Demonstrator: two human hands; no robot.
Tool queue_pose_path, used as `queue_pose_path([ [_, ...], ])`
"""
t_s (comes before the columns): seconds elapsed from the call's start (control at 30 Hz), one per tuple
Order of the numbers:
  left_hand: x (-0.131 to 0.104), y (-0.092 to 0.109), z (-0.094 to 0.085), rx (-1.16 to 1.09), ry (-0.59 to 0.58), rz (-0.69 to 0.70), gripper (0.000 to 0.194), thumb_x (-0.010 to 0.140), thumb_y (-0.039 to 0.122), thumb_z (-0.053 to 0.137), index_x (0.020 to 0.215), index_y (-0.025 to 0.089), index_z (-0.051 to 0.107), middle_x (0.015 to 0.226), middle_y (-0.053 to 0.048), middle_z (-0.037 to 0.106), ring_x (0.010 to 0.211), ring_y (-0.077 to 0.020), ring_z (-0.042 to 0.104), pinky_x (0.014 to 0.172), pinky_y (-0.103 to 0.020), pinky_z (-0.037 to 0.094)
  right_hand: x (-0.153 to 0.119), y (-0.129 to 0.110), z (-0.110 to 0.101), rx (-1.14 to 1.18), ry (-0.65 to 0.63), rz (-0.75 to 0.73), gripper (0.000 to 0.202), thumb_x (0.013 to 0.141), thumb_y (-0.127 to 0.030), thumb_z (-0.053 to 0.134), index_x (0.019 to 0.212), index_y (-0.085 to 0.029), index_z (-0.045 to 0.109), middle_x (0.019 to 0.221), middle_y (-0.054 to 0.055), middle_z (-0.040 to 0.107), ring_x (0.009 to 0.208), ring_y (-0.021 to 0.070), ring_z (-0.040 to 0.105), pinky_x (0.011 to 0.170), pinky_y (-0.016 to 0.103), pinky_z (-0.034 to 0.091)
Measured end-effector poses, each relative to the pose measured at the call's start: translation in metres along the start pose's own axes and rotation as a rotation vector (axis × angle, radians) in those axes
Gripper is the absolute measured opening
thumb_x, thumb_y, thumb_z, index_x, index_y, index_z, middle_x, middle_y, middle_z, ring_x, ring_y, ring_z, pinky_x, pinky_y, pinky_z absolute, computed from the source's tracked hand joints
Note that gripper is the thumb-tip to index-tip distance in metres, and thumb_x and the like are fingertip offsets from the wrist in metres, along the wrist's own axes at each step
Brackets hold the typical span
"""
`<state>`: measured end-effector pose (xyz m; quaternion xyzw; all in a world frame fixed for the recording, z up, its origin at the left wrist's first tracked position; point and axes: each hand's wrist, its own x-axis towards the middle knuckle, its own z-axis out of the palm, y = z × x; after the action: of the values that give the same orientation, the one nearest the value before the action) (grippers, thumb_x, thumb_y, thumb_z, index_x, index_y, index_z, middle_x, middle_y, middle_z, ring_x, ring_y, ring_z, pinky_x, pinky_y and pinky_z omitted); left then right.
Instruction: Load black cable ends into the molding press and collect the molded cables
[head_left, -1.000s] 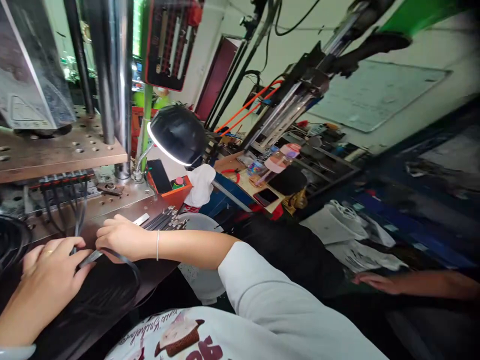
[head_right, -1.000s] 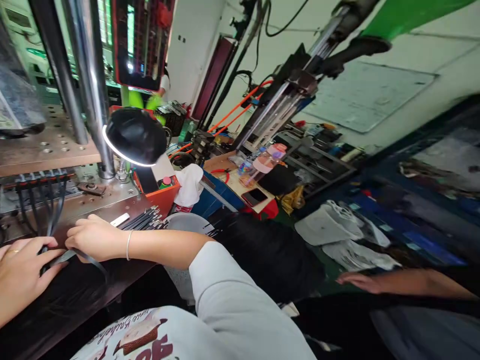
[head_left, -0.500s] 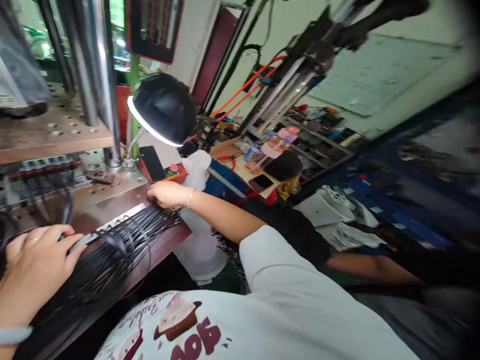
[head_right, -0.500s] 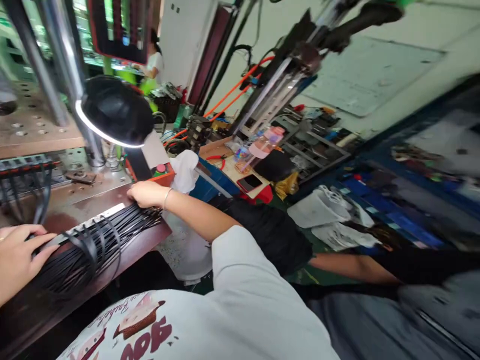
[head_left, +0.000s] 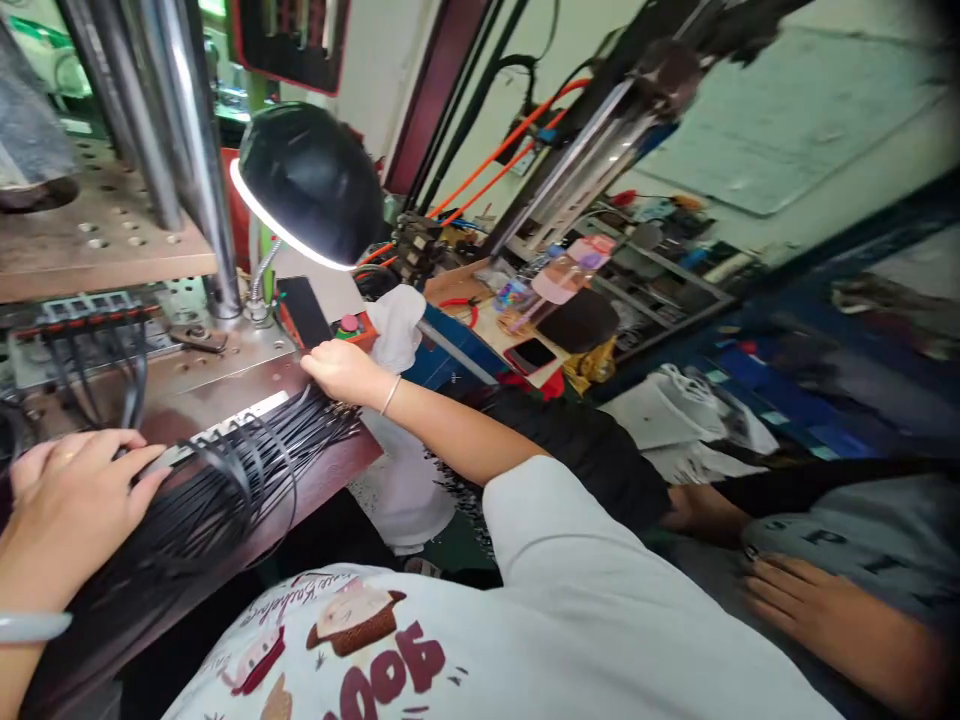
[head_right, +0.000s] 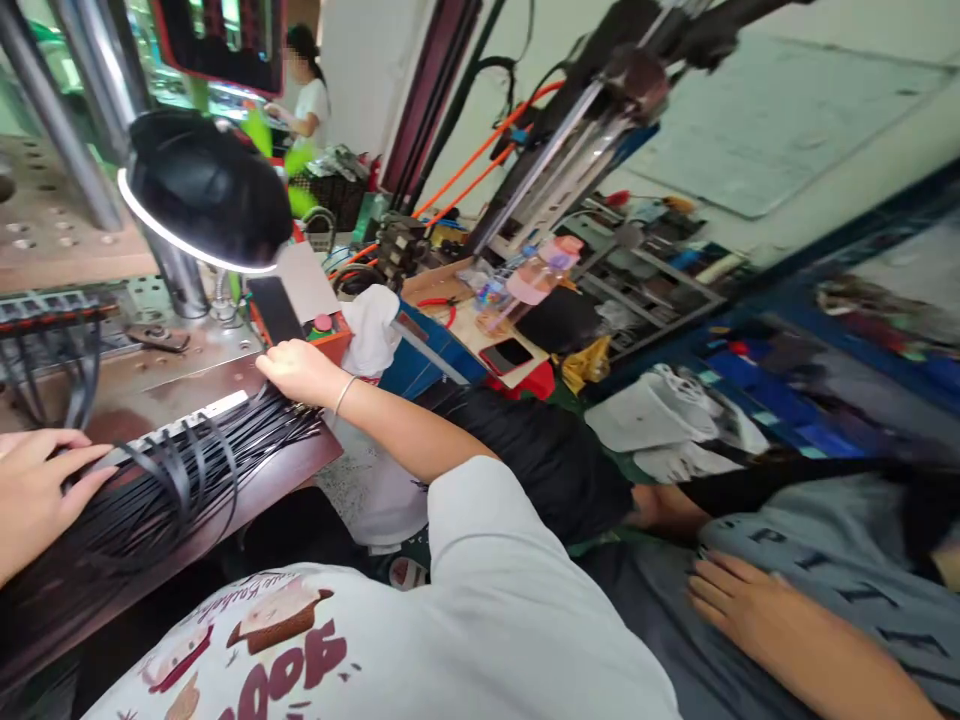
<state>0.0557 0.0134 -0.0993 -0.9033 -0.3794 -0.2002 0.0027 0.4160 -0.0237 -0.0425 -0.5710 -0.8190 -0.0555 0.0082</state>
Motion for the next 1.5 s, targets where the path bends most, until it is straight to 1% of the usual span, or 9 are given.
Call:
queue_pose_path([
  [0.13,-0.001,0.015,-0.004,0.134,0.046,0.020,0.044,0.099,0.040,0.039,0.093,0.020,0.077,0.107,-0.014,0.069,0.102,-0.0338,0.058,0.098,-0.054,0.039,0.012,-0.016,0.020,0.660,0.199,0.142,0.008,0.091,-0.013,0.054,0.098,-0.017,0.056,0.081,0.003,0.069,0.077,0.0164,0.065,0.077,0.030,0.051],
  [0.23,-0.002,0.020,-0.007,0.113,0.040,0.044,0.034,0.097,0.036,0.047,0.094,0.021,0.077,0.105,-0.013,0.069,0.103,-0.0328,0.058,0.099,-0.053,0.038,0.021,-0.030,0.032,1.109,0.160,0.221,0.012,0.085,-0.024,0.065,0.083,-0.019,0.054,0.064,-0.005,0.060,0.059,0.0124,0.059,0.062,0.025,0.048],
  [0.3,-0.003,0.021,-0.009,0.082,0.033,0.042,0.028,0.095,0.033,0.051,0.094,0.021,0.076,0.104,-0.012,0.068,0.102,-0.0317,0.059,0.099,-0.052,0.037,0.024,-0.036,0.037,1.195,0.145,0.234,0.017,0.081,-0.027,0.069,0.075,-0.018,0.057,0.061,-0.004,0.059,0.056,0.0121,0.056,0.059,0.025,0.046],
  [0.57,-0.004,0.025,-0.014,0.067,0.037,0.077,0.023,0.092,0.027,0.054,0.093,0.020,0.076,0.102,-0.012,0.068,0.099,-0.0326,0.060,0.095,-0.053,0.039,0.025,-0.042,0.045,0.856,0.273,-0.188,0.014,0.089,-0.015,0.061,0.082,-0.016,0.073,0.083,0.007,0.072,0.081,0.0172,0.065,0.078,0.030,0.053],
  [0.77,-0.005,0.024,-0.014,0.068,0.053,0.090,0.023,0.093,0.027,0.054,0.094,0.021,0.076,0.103,-0.012,0.068,0.099,-0.0319,0.060,0.098,-0.054,0.038,0.013,-0.034,0.035,0.614,0.301,-0.141,0.019,0.095,-0.015,0.054,0.091,-0.016,0.072,0.091,0.010,0.072,0.089,0.0187,0.065,0.084,0.031,0.053],
  [0.93,-0.004,0.025,-0.013,0.080,0.081,0.109,0.025,0.095,0.028,0.052,0.092,0.020,0.075,0.103,-0.012,0.068,0.099,-0.0317,0.061,0.099,-0.053,0.038,-0.041,-0.003,-0.006,0.063,-0.087,0.238,0.022,0.091,-0.009,0.051,0.094,-0.012,0.072,0.092,0.015,0.072,0.092,0.0259,0.063,0.087,0.036,0.048],
  [1.03,-0.002,0.026,-0.015,0.082,0.145,0.122,0.028,0.098,0.033,0.050,0.093,0.019,0.074,0.103,-0.012,0.069,0.097,-0.0314,0.063,0.101,-0.054,0.038,-0.045,0.005,-0.016,-0.014,-0.151,0.345,0.028,0.095,-0.011,0.046,0.108,-0.012,0.071,0.104,0.015,0.072,0.102,0.0262,0.064,0.091,0.035,0.047],
  [1.33,0.002,0.022,-0.028,0.060,0.393,0.105,0.015,0.096,0.024,0.056,0.094,0.018,0.069,0.098,-0.010,0.071,0.089,-0.0265,0.066,0.102,-0.048,0.043,0.023,-0.002,-0.012,0.036,-0.420,-0.137,0.024,0.086,-0.014,0.059,0.108,-0.014,0.070,0.115,0.013,0.069,0.102,0.0228,0.066,0.080,0.028,0.046],
  [1.5,0.001,0.022,-0.028,0.047,0.397,0.111,0.011,0.096,0.022,0.058,0.094,0.019,0.068,0.099,-0.007,0.071,0.090,-0.0242,0.066,0.101,-0.047,0.044,0.026,-0.017,-0.018,-0.164,-0.417,-0.167,0.026,0.087,-0.015,0.054,0.106,-0.011,0.071,0.104,0.017,0.075,0.097,0.0283,0.071,0.073,0.032,0.045],
])
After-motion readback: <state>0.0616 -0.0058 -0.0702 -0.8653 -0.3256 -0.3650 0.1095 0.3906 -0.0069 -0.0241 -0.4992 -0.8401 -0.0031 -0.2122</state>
